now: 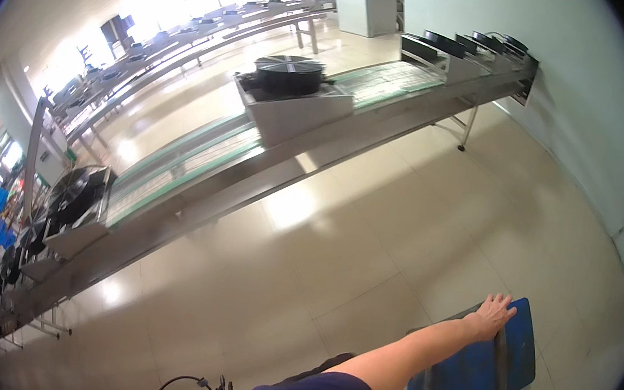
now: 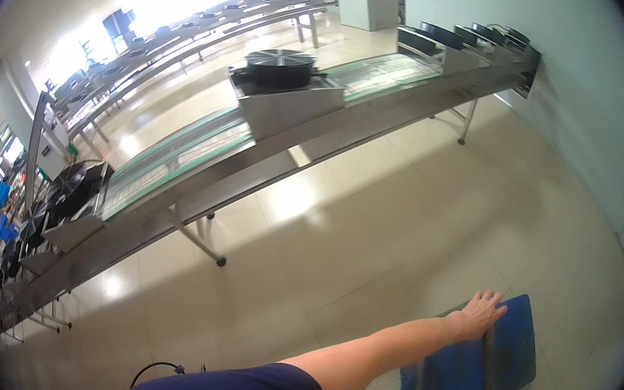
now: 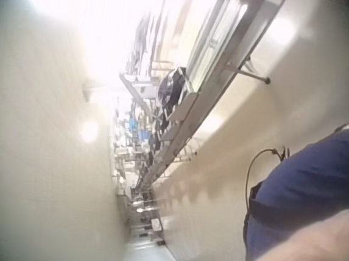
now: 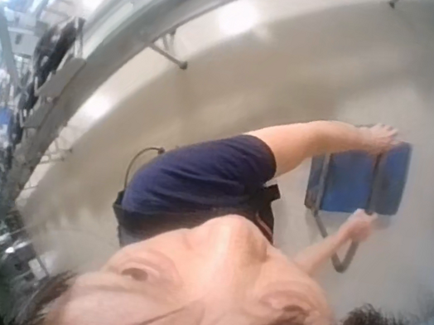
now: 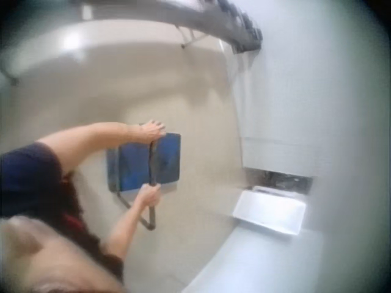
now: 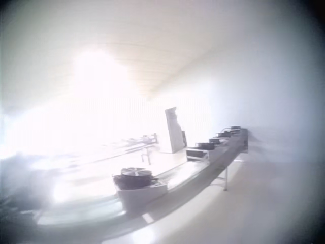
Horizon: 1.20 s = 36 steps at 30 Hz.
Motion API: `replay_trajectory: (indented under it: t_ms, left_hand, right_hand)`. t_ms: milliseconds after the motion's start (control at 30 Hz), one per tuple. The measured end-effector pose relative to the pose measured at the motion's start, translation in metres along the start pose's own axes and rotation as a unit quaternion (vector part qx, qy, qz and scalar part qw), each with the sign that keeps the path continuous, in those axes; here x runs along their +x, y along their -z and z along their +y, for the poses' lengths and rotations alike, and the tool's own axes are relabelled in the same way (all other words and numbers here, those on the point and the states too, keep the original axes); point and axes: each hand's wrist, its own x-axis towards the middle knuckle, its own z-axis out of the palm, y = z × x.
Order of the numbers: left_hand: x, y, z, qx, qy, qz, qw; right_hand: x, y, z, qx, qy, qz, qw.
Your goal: The person pushes an empty blue hand truck through a factory or warehouse, passing industrial equipment, conveyor belts, and stacks of boxes. The person navigates through doorways and around obstacles, then stops near a stack of pallets.
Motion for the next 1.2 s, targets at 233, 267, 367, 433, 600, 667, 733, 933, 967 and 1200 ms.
replay_trajectory:
  t_ms: [233, 267, 367, 433, 600, 667, 733, 933, 967, 1200]
  left_hand:
    - [0.196, -0.019, 0.005, -0.049, -0.041, -0.073, 0.995]
    - [0.219, -0.029, 0.000, -0.047, -0.040, -0.064, 0.996]
    - [0.303, -0.054, 0.004, -0.055, -0.050, -0.074, 0.994]
    - [0.350, -0.070, -0.001, -0.052, -0.043, -0.073, 0.995]
    - [0.477, -0.105, 0.029, -0.047, -0.065, -0.063, 0.995]
    - [0.529, -0.119, 0.036, -0.037, -0.066, -0.063, 0.995]
    - [0.579, -0.134, 0.034, -0.041, -0.055, -0.076, 0.995]
    - [0.725, -0.179, 0.067, -0.008, -0.041, -0.085, 0.996]
    - [0.742, -0.186, 0.059, -0.001, -0.029, -0.089, 0.996]
    - [0.896, -0.212, 0.114, -0.022, -0.065, -0.108, 0.992]
  right_hand:
    - [0.174, -0.046, 0.000, 0.020, -0.015, 0.003, 1.000]
    - [0.202, -0.052, -0.001, 0.028, -0.001, 0.010, 1.000]
    - [0.280, -0.076, 0.003, 0.007, -0.057, -0.018, 0.998]
    - [0.328, -0.099, 0.003, 0.001, -0.034, -0.015, 0.999]
    - [0.443, -0.134, 0.027, -0.026, -0.054, -0.023, 0.998]
    - [0.493, -0.150, 0.036, -0.026, -0.061, -0.017, 0.998]
    - [0.539, -0.136, 0.018, -0.031, -0.054, -0.051, 0.997]
    - [0.681, -0.197, 0.049, -0.072, -0.075, -0.021, 0.994]
    - [0.701, -0.210, 0.048, -0.074, -0.052, -0.027, 0.996]
    - [0.836, -0.221, 0.081, -0.009, -0.098, -0.018, 0.995]
